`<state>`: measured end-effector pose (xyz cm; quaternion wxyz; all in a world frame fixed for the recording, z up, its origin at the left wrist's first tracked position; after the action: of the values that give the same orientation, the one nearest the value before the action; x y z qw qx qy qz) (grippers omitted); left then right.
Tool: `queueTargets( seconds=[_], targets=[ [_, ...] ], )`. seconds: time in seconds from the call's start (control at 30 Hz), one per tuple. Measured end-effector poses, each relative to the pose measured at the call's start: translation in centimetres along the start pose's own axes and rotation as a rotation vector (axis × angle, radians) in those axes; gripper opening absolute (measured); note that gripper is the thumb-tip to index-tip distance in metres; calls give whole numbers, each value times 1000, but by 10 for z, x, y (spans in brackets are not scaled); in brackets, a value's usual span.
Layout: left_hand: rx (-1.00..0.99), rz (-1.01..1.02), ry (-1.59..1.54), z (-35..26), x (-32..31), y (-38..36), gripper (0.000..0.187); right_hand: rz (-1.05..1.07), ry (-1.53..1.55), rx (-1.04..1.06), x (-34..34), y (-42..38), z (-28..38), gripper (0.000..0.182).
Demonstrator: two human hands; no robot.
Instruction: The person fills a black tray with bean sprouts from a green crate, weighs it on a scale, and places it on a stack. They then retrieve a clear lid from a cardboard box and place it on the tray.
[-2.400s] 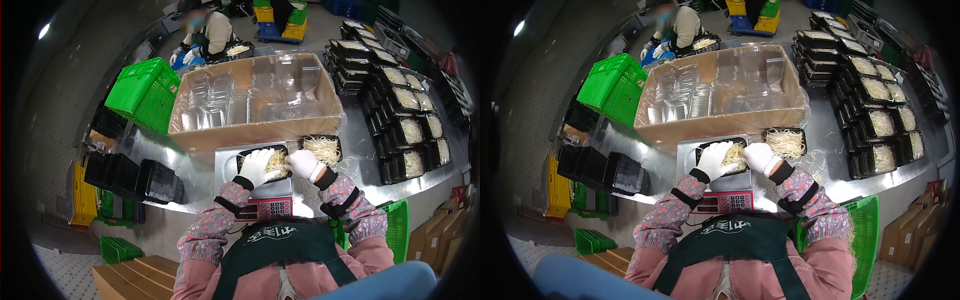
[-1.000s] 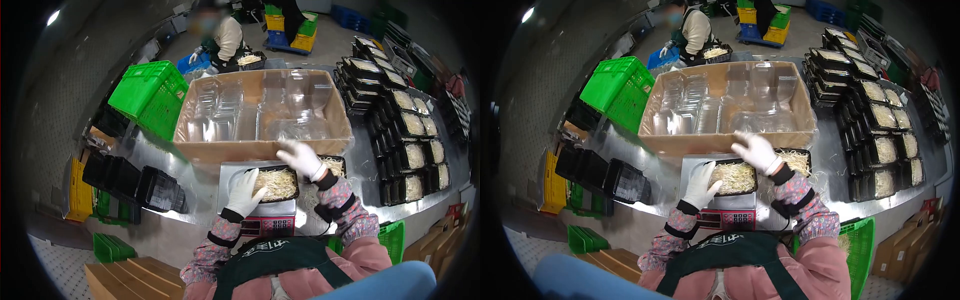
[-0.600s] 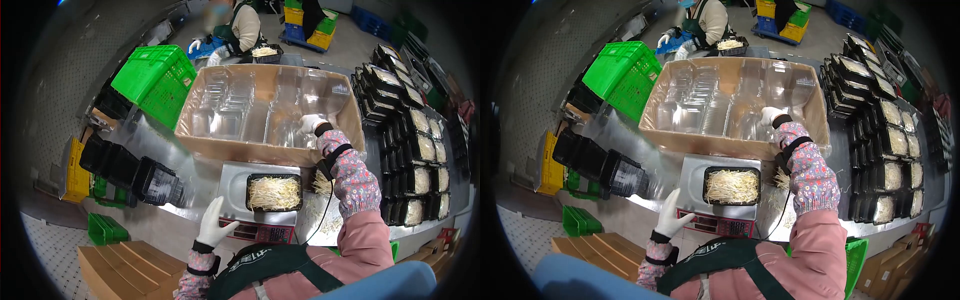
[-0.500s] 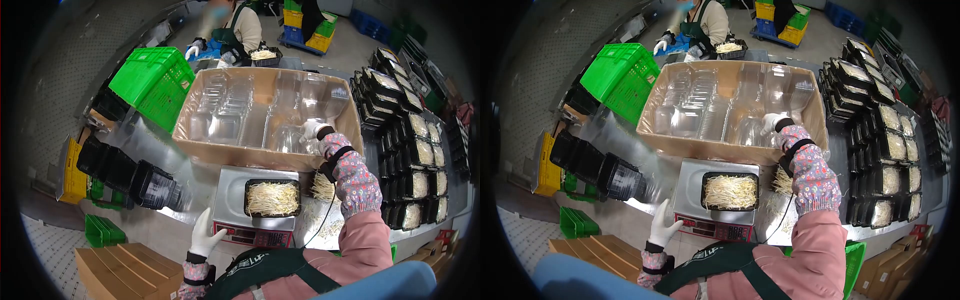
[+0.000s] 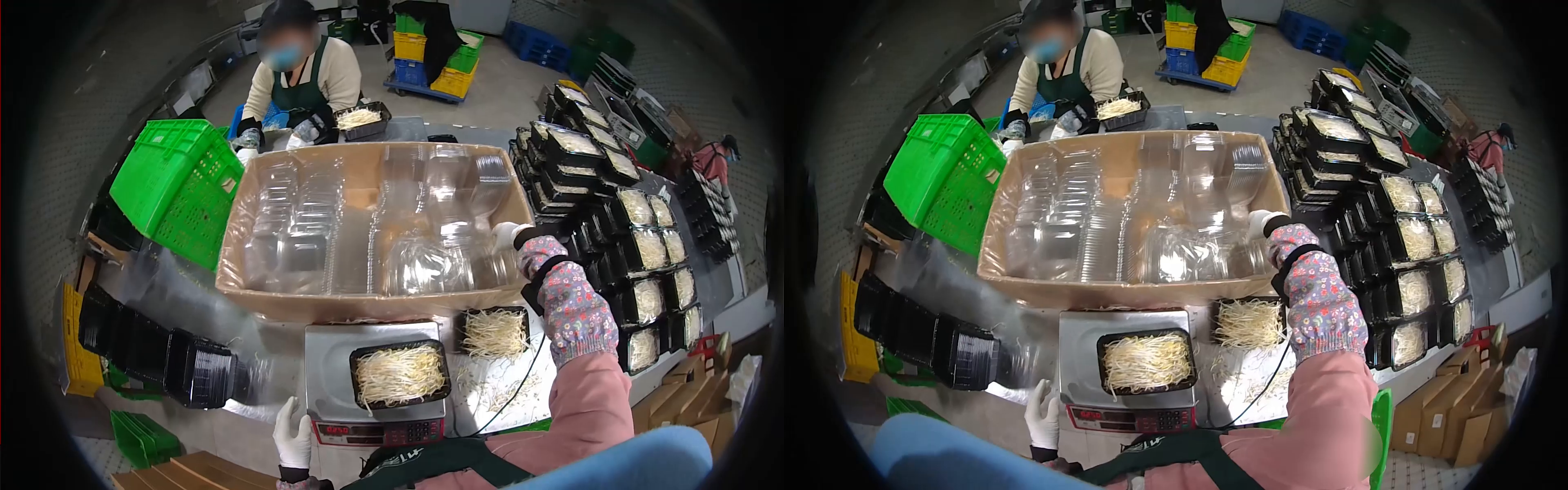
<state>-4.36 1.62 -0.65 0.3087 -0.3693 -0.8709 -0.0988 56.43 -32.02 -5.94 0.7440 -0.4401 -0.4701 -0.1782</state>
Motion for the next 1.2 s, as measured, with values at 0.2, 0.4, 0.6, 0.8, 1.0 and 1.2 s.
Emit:
queueTargets(
  seconds=[0.2, 0.4, 0.6, 0.8, 1.0, 1.2],
  targets=[
    [-48, -3, 93, -22, -5, 7, 40, 1, 15, -60, -14, 17, 6, 70],
    [49, -1, 67, -16, -4, -9, 39, -79, -31, -91, 9, 3, 39, 74],
    [29, -77, 86, -22, -7, -11, 34, -311, 103, -202, 43, -11, 52, 58],
    [-5, -57, 85, -51, -16, -9, 30, -574, 227, -99, 64, -6, 69, 48],
    [23, -53, 44, -36, -22, -15, 29, -265, 174, 62, 36, 12, 56, 69],
    [34, -28, 50, -36, -27, -20, 29, -144, 232, 88, 4, 37, 45, 119]
  ],
)
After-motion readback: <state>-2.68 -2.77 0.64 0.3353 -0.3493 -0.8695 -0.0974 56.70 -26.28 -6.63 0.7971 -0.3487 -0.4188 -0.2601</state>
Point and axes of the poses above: each hand's wrist, its own y-axis towards the middle knuckle, its own x-axis out of the back of the hand, z = x × y, the point moved 3 cm from there along y, towards the middle knuckle, and after that the axes turned 11 degrees about y, right-handed, at the moved point
